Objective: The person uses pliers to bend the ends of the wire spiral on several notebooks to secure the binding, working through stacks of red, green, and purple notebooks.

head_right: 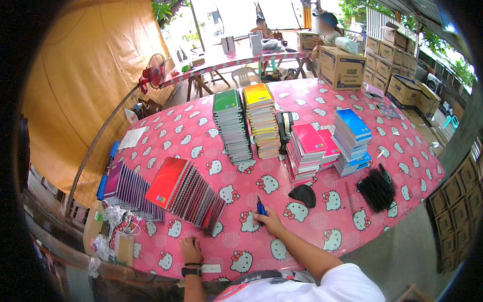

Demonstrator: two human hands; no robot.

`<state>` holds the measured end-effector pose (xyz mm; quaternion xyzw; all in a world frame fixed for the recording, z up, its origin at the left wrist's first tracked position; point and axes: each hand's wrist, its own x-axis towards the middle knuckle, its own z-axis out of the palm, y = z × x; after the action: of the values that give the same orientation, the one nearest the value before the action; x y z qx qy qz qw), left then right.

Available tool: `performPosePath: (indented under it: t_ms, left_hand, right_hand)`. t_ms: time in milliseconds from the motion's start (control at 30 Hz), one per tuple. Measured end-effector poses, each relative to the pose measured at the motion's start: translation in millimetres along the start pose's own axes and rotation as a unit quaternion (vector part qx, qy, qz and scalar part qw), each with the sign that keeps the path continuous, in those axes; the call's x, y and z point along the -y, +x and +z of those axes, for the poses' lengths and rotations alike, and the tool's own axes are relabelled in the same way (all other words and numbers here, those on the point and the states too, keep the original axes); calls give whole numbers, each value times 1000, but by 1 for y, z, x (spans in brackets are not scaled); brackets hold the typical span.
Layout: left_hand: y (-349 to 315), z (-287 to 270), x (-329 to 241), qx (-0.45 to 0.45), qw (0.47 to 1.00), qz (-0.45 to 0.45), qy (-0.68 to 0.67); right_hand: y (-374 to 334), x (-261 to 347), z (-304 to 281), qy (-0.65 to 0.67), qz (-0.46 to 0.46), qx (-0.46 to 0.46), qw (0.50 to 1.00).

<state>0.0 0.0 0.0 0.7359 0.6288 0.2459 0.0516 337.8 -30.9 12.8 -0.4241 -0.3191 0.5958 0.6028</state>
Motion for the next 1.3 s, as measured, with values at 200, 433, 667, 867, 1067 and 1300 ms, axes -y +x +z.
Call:
performPosePath:
  t_ms: [200, 433, 667, 867, 1067, 1300]
  left_hand:
    - [14, 6, 11, -38, 999, -19, 12]
    - [10, -4, 34, -61, 409, -350, -840]
    - [-4, -43, 21, -64, 373, -329, -865]
    - [-20, -89, 33, -108, 477, -316, -813]
    - [-103, -151, 71, -417, 611, -373, -560]
    - [-185, -156, 117, -529, 575, -485, -392]
  right_hand:
    - [-1, 2, -2, -15, 0, -15, 1000]
    - [2, 0, -4, 4, -8, -11, 1000]
    - [7, 6, 7, 25, -9, -10, 1000]
    - [14, 0, -21, -55, 5, -35, 998]
    - [11, -1, -14, 26, -19, 35, 999]
    - [9, 1, -19, 1, 12, 24, 1000]
